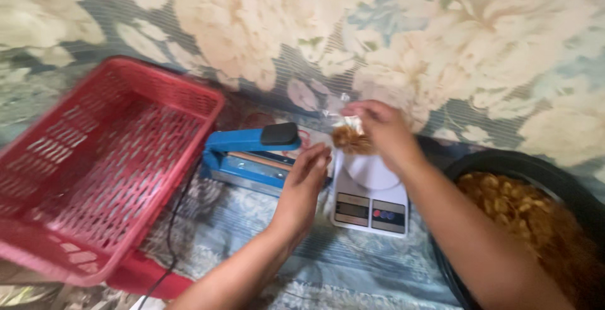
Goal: The person weighs dried banana chips using a digital scale and places them into small plastic bags. They then use a handheld heat sealer to close the bags and place the finished packages into a red basket.
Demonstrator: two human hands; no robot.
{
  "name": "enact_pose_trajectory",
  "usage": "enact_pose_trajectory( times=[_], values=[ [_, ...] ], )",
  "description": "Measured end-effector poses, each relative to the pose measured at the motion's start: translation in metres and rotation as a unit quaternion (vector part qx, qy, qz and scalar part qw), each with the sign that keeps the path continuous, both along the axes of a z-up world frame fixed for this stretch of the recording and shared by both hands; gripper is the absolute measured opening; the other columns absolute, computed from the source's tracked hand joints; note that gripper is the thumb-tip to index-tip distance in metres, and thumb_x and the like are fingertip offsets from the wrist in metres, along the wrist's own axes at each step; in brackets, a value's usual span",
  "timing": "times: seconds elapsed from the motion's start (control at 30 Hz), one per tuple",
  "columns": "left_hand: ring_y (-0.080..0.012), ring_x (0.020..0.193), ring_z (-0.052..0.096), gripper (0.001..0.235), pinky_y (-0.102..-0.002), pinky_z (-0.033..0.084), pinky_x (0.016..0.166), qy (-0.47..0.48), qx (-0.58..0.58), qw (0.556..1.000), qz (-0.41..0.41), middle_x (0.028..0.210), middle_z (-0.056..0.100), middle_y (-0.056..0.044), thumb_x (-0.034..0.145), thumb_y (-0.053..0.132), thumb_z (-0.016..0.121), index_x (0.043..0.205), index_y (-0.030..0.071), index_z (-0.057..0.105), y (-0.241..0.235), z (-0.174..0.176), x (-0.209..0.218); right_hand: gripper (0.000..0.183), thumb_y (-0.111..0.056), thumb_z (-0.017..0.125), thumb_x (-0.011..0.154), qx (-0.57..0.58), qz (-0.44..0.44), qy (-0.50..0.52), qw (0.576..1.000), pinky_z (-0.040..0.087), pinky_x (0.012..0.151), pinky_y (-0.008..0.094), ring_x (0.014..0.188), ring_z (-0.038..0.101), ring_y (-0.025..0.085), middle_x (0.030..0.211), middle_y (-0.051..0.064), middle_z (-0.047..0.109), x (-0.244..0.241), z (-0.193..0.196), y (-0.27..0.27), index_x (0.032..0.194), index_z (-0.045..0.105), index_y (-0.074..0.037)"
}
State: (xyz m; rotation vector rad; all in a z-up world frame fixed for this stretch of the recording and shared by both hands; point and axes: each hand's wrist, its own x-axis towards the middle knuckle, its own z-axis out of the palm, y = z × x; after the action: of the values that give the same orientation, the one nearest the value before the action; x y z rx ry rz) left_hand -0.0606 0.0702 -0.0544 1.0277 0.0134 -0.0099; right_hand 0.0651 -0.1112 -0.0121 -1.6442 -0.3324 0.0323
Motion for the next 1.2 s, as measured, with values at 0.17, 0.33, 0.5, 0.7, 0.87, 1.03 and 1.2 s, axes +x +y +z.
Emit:
enact_pose_trajectory(
  times=[0.17,0.33,0.5,0.7,0.87,1.03,1.2],
  values=[
    [-0.0223,0.133,0.057,0.038,-0.037,0.042,0.113,0.03,-0.129,0.99,0.054,0.141,0.059,-0.011,0.1,0.012,0.055,0.137,0.002,0.054,0.046,0.002,-0.04,0.036,-0.009,0.081,0.082,-0.081,0.099,-0.066,0.99,0.055,0.089,0.033,0.099,0.066,0.017,0.111,0.01,0.077,-0.015,-0.051,0.095,0.116,0.072,-0.003],
    [-0.0205,0.132,0.056,0.039,-0.038,0.042,0.113,0.009,-0.131,0.987,0.095,0.145,0.057,-0.009,0.1,0.01,0.052,0.138,0.003,0.052,0.076,-0.002,-0.056,0.046,0.004,0.057,0.092,-0.21,0.169,-0.379,0.885,0.035,0.12,0.045,0.145,0.05,0.03,0.146,0.012,0.063,-0.07,-0.05,0.102,0.137,0.063,-0.004],
    [-0.0174,0.128,0.058,0.041,-0.034,0.044,0.112,0.031,-0.075,0.988,0.13,0.141,0.061,-0.009,0.101,0.011,0.052,0.14,-0.001,0.055,0.079,-0.022,-0.048,0.053,0.002,0.06,0.088,-0.335,0.25,-0.464,0.781,0.03,0.124,0.047,0.153,0.039,0.026,0.154,0.007,0.054,-0.06,-0.036,0.092,0.139,0.061,-0.012],
    [-0.0159,0.117,0.066,0.042,-0.029,0.053,0.102,0.01,0.026,0.976,0.218,0.131,0.067,-0.014,0.101,0.011,0.06,0.139,-0.006,0.057,0.073,-0.05,-0.038,0.061,-0.025,0.058,0.099,-0.358,0.269,-0.451,0.772,0.023,0.123,0.052,0.156,0.03,0.03,0.166,0.012,0.038,-0.057,-0.024,0.076,0.156,0.042,-0.01],
    [-0.0175,0.113,0.067,0.045,-0.029,0.054,0.097,-0.047,0.088,0.961,0.26,0.125,0.067,-0.012,0.092,-0.002,0.067,0.136,-0.005,0.056,0.066,-0.058,-0.031,0.076,-0.052,0.05,0.1,-0.433,0.262,-0.453,0.734,0.017,0.121,0.056,0.153,0.029,0.033,0.166,0.013,0.032,-0.054,-0.02,0.085,0.161,0.031,-0.009],
    [-0.0197,0.114,0.067,0.049,-0.028,0.058,0.091,-0.077,0.151,0.938,0.302,0.131,0.056,-0.01,0.09,-0.008,0.068,0.137,-0.002,0.054,0.051,-0.054,-0.032,0.074,-0.05,0.048,0.1,-0.476,0.283,-0.385,0.738,0.032,0.118,0.049,0.141,0.049,0.026,0.16,0.004,0.04,-0.046,-0.002,0.102,0.163,0.03,-0.016],
    [-0.0225,0.124,0.06,0.068,-0.029,0.062,0.089,-0.118,0.284,0.886,0.347,0.144,0.043,-0.013,0.087,-0.012,0.065,0.149,0.003,0.042,0.049,-0.044,-0.036,0.066,-0.044,0.045,0.099,-0.485,0.305,-0.337,0.747,0.052,0.094,0.038,0.133,0.055,0.021,0.164,0.002,0.039,-0.052,0.005,0.126,0.16,0.03,-0.022]
  ],
)
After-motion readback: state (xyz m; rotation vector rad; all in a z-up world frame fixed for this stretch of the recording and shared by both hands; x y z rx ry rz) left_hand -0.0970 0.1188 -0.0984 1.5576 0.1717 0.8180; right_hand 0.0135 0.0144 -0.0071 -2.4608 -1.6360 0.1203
